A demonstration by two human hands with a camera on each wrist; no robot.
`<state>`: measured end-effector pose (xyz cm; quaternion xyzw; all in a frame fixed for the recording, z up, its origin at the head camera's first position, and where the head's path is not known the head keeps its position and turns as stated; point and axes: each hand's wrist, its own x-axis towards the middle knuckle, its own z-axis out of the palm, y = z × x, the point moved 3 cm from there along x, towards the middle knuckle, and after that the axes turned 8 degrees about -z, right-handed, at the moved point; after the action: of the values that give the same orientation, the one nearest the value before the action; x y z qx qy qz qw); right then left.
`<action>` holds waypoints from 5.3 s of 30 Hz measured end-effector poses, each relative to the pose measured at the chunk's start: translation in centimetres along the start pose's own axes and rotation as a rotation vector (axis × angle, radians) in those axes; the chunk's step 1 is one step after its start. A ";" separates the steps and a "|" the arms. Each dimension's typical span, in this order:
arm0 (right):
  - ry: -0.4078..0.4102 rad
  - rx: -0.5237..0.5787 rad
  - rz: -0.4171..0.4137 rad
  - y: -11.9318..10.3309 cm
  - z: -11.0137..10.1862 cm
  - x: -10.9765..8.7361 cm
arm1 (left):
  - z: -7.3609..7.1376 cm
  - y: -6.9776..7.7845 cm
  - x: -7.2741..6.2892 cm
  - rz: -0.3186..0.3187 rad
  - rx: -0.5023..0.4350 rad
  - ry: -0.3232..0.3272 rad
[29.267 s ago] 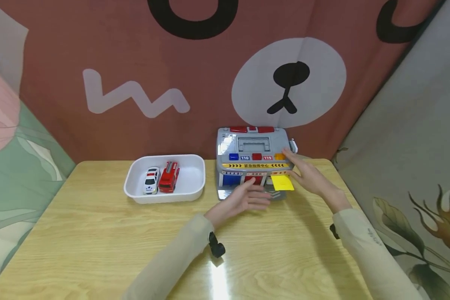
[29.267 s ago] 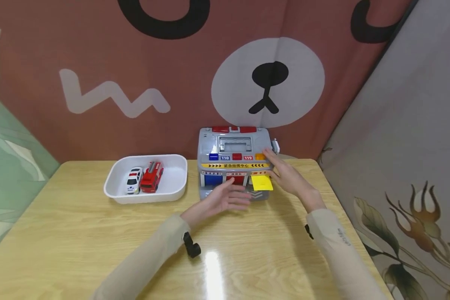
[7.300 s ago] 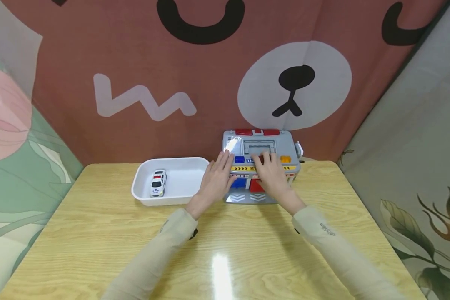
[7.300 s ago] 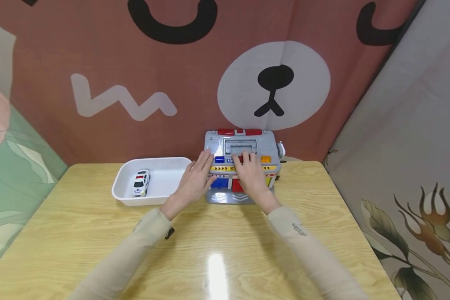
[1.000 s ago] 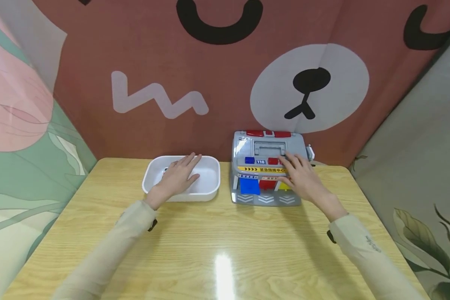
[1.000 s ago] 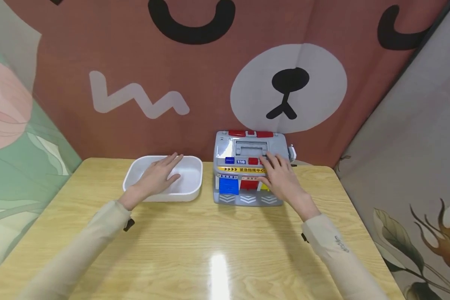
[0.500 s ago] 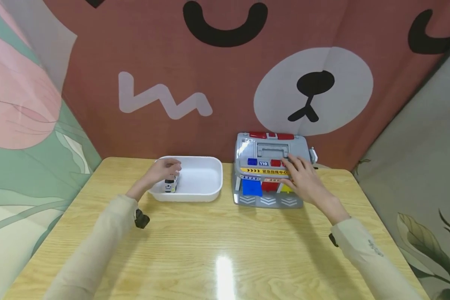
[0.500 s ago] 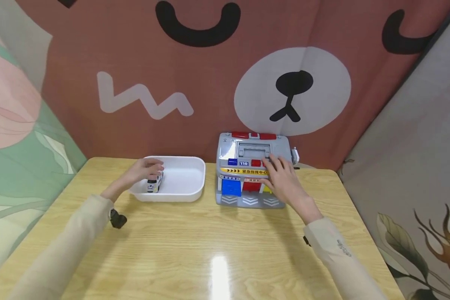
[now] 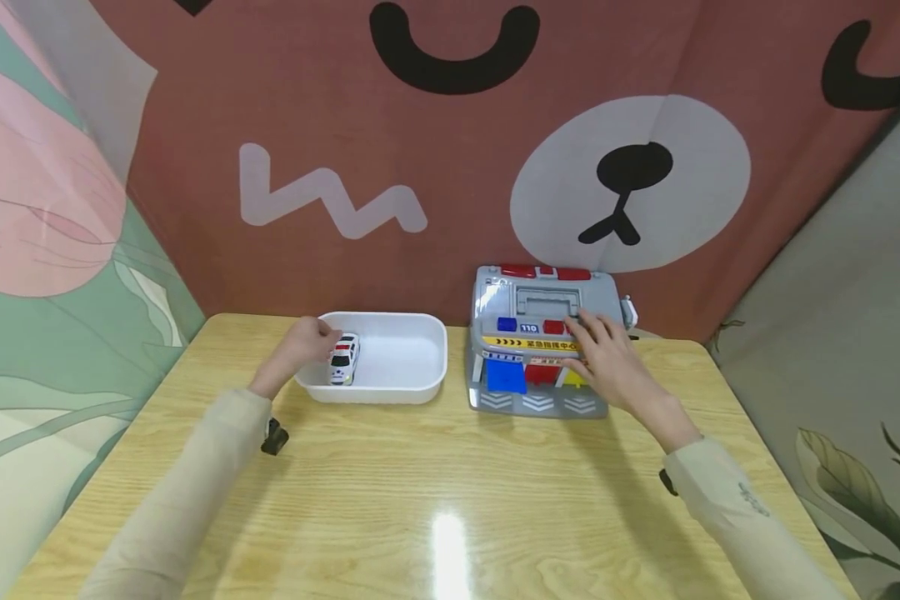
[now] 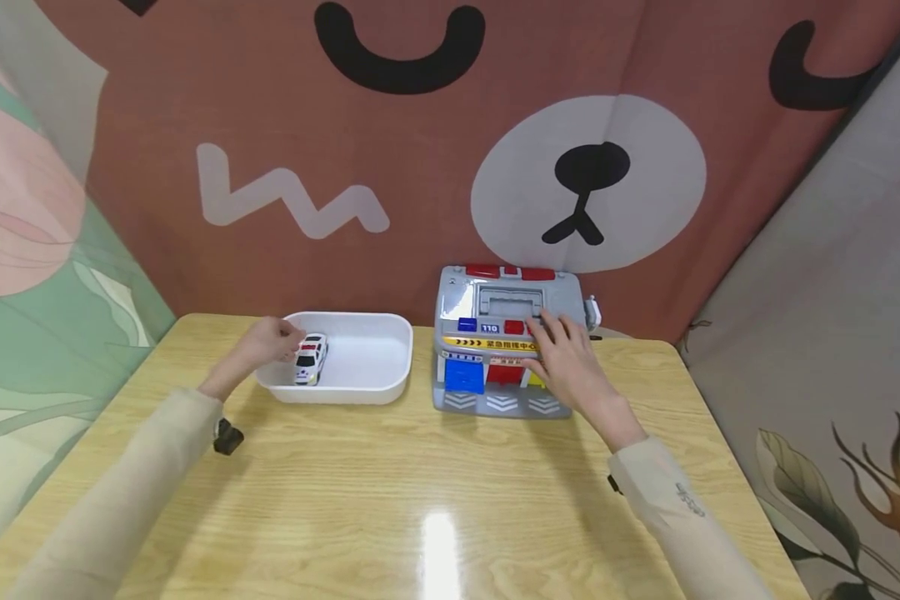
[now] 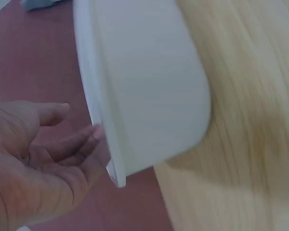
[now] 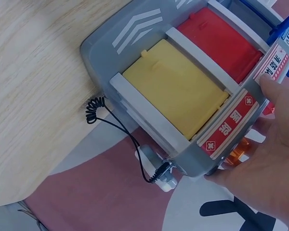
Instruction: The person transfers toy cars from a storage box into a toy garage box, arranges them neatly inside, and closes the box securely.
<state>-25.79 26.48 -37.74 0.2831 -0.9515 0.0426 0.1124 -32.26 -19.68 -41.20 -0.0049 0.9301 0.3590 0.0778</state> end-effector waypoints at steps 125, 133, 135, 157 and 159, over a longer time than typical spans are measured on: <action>0.056 -0.052 -0.011 0.1 0.5 -0.2 | 21.4 9.5 -8.5 -0.251 -1.195 -0.485; 0.061 -0.072 -0.025 0.2 0.7 -0.2 | 22.8 9.8 -7.2 -0.264 -1.218 -0.397; 0.069 -0.082 -0.030 0.1 0.7 -0.2 | 23.0 9.7 -7.0 -0.265 -1.222 -0.388; 0.043 -0.070 0.001 0.4 0.6 -0.2 | 23.0 11.1 -6.3 -0.159 -0.987 -0.258; 0.039 -0.068 0.002 0.3 0.7 -0.2 | 23.1 10.9 -6.2 -0.156 -0.998 -0.265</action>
<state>-25.91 26.78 -38.50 0.2776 -0.9503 0.0160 0.1403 -23.61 3.61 -49.90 -0.0649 0.6249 0.7492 0.2096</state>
